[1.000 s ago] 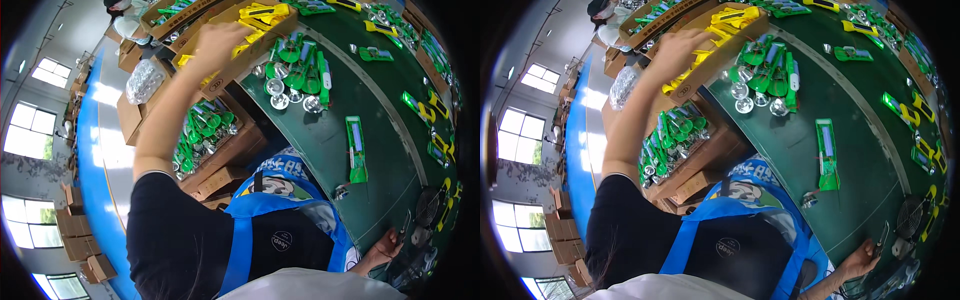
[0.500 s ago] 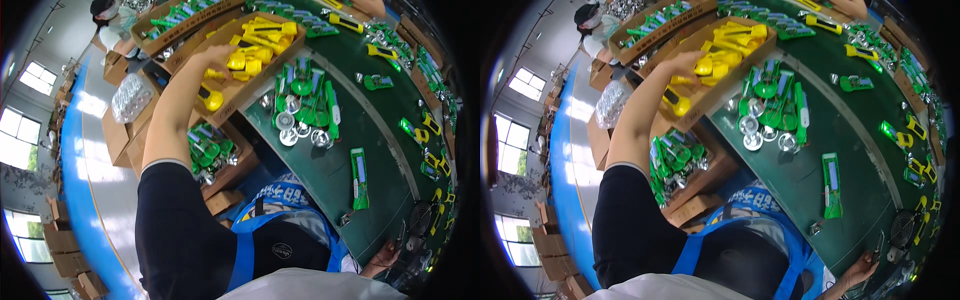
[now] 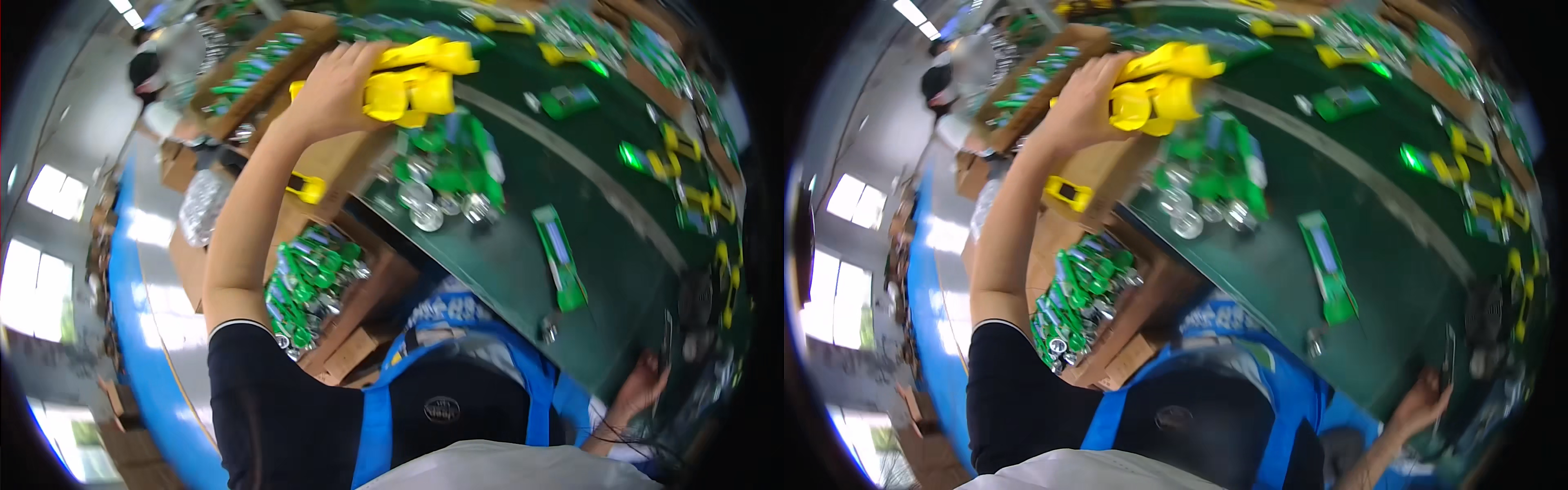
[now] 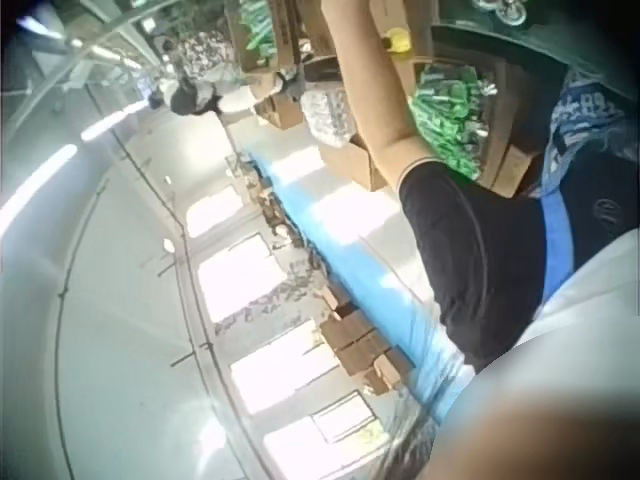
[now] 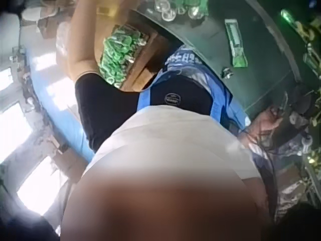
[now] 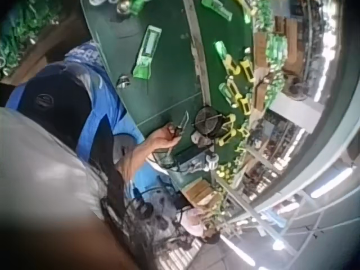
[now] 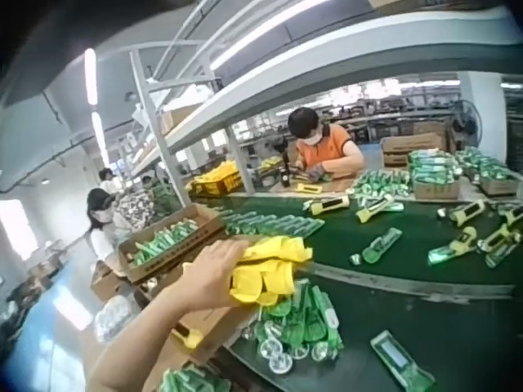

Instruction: Soldering internal wiring and assembling portable solar-powered lights on an industrial assembly line.

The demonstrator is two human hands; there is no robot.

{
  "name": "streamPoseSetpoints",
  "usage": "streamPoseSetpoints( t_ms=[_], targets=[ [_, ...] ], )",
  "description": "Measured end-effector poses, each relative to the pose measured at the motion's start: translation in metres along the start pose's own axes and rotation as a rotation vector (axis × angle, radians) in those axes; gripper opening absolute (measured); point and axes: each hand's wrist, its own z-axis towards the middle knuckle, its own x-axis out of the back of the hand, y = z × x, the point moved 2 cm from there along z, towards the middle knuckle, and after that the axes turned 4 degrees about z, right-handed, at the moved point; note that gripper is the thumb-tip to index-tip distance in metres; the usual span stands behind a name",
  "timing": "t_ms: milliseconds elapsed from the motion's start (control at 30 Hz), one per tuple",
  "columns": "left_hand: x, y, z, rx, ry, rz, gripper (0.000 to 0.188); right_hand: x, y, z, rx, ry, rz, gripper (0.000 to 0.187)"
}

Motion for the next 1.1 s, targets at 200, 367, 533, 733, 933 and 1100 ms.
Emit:
streamPoseSetpoints(
  t_ms=[200, 367, 533, 733, 933, 1100],
  targets=[
    [-0.083, 0.226, 0.113, -0.519, -0.057, -0.354, 0.074, -0.040, 0.018, 0.002, 0.080, 0.164, 0.199, 0.031],
    [-0.148, 0.336, 0.150, -0.418, -0.452, -0.448, 0.096, -0.039, 0.001, -0.008, 0.147, 0.201, 0.172, 0.030],
    [-0.142, 0.341, 0.146, -0.547, -0.206, -0.753, 0.079, -0.034, -0.005, -0.017, 0.152, 0.239, 0.201, 0.024],
    [-0.146, 0.323, 0.127, -0.474, 0.002, -0.715, 0.045, -0.035, -0.004, -0.013, 0.136, 0.413, 0.247, 0.027],
    [-0.094, 0.371, 0.096, -0.633, 0.044, -0.771, 0.038, -0.035, -0.006, -0.012, 0.194, 0.222, 0.219, 0.031],
    [-0.111, 0.388, 0.111, -0.546, -0.138, -0.805, 0.036, -0.077, -0.007, -0.002, 0.292, 0.133, 0.085, 0.035]
  ],
)
